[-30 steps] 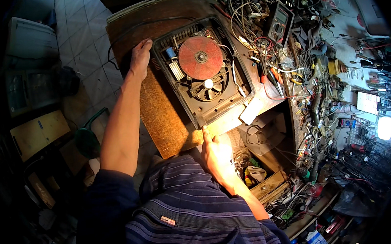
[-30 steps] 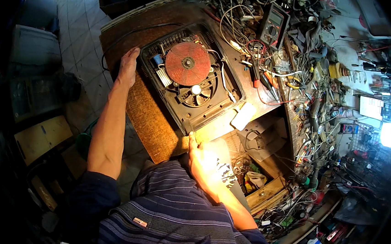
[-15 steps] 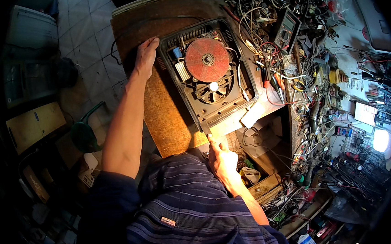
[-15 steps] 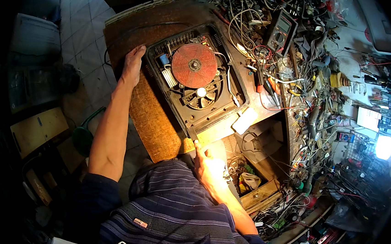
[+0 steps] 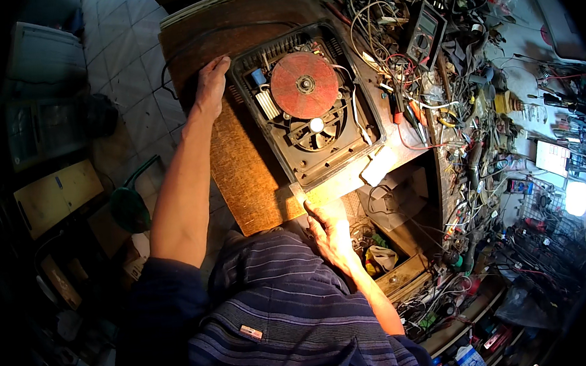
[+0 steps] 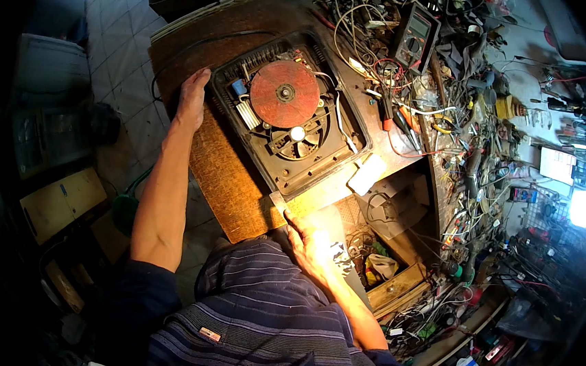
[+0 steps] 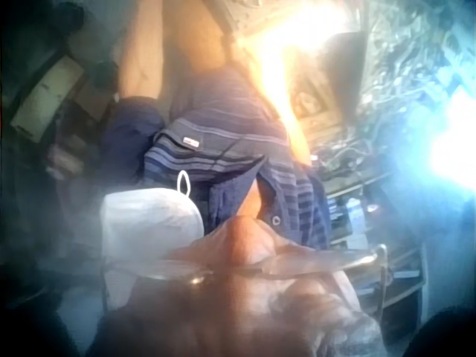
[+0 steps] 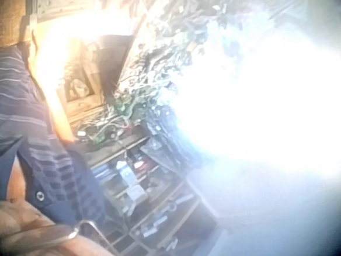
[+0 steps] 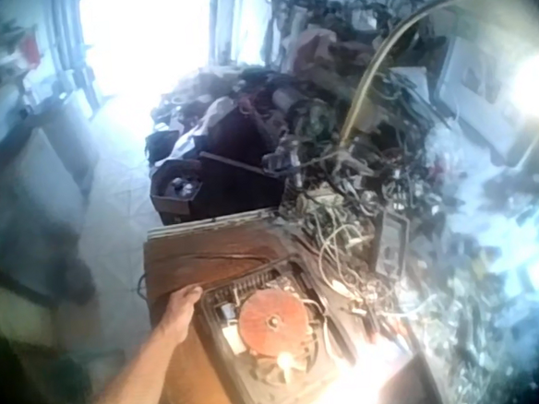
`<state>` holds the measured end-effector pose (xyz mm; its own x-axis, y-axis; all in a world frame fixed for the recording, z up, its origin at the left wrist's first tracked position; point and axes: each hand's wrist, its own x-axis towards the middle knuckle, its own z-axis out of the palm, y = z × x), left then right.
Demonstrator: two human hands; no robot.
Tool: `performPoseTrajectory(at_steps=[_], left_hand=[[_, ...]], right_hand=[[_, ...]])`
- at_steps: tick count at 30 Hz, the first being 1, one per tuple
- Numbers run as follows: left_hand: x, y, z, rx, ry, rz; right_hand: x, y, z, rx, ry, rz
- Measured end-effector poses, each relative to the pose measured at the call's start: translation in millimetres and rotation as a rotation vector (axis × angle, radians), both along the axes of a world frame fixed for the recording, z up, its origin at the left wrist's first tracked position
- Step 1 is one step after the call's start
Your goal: The person uses a screwdriver to remove screws from a disassembled electronic device, likely a fan motor housing, on a cluttered workbench. They manipulate the internal components and wires, then wipe the device with a cloth.
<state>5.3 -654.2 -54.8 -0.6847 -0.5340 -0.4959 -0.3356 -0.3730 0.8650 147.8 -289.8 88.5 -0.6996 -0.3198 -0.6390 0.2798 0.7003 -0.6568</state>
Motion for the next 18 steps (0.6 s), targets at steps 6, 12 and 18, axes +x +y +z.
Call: performPoseTrajectory(at_steps=[6,12,18], left_hand=[[-1,4,4,-0.003,0.024,0.018],[-1,3,2,-0.002,0.040,0.019],[0,-6,-8,0.051,0.056,-0.078]], right_hand=[[-1,-3,1,0.081,0.004,0.073],[-14,-22,6,0.087,0.058,0.140],[-37,-51,20,0.138,0.025,0.156]])
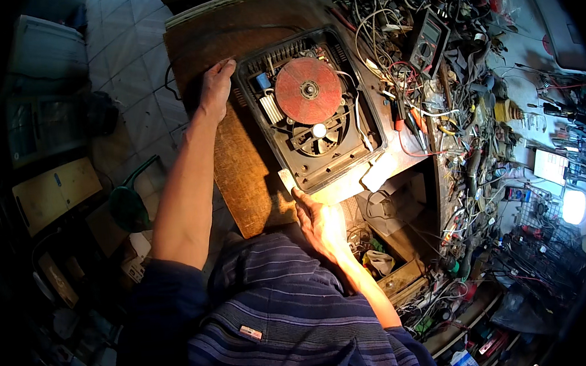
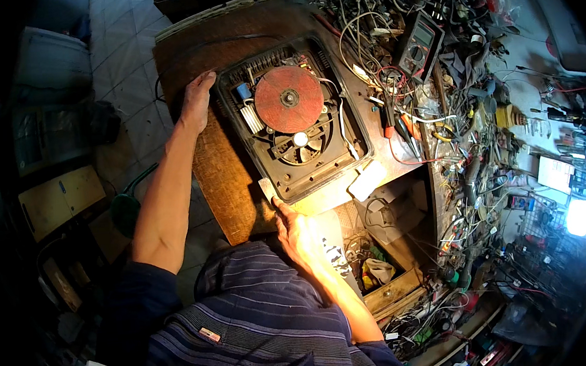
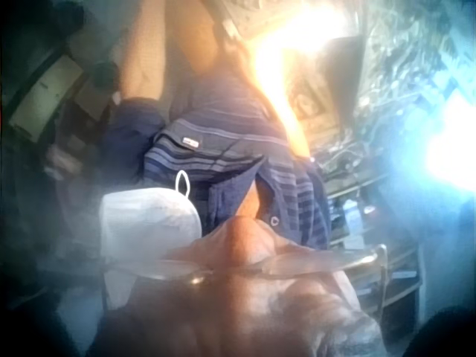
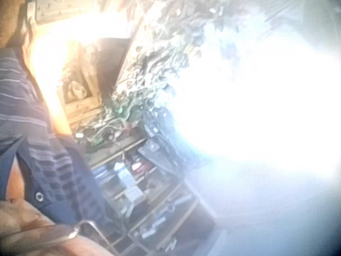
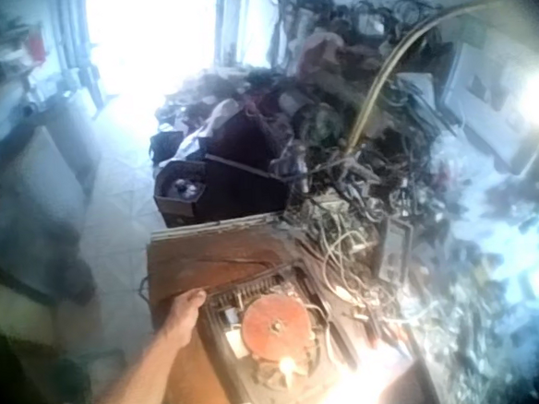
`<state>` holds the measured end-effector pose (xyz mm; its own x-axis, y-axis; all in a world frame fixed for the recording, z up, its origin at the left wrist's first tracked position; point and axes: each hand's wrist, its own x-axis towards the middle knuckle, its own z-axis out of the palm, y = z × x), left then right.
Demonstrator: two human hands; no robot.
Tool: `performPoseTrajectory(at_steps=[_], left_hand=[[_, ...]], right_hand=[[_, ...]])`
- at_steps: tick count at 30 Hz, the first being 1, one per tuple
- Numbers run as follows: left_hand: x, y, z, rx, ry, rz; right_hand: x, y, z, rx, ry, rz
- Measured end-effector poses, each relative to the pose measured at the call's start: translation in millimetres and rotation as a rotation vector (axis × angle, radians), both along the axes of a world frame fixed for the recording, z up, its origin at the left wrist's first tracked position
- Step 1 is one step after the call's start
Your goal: The person uses a screwdriver to remove screws from a disassembled electronic device, likely a fan motor housing, on a cluttered workbench. They manipulate the internal components and wires, then wipe the device with a cloth.
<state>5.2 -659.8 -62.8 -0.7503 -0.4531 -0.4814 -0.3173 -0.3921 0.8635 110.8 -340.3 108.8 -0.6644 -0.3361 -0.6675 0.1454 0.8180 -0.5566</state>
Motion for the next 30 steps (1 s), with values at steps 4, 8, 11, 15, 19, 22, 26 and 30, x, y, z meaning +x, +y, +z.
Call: performPoseTrajectory(at_steps=[4,8,11,15,19,22,26,30], left_hand=[[0,3,8,0.007,-0.027,0.024],[-2,10,14,-0.038,0.033,0.130],[-3,8,9,-0.042,0.041,0.111],[-3,13,18,-0.042,0.017,0.121],[2,6,0,-0.031,0.072,0.095],[-1,9,-1,-0.030,0.071,0.123],[-1,7,-4,-0.055,0.077,0.090],[0,1,-1,-0.022,0.008,-0.003]], right_hand=[[-10,-13,-1,0.001,0.039,0.044],[-23,-31,-31,-0.192,0.168,0.052],[-49,-63,-40,-0.252,0.240,0.071],[-64,-58,-30,-0.274,0.268,0.082],[-37,4,-10,-0.070,0.308,0.145],[14,51,-25,-0.091,0.496,0.128],[43,72,-23,0.060,0.500,0.244],[42,67,-25,0.080,0.453,0.256]])
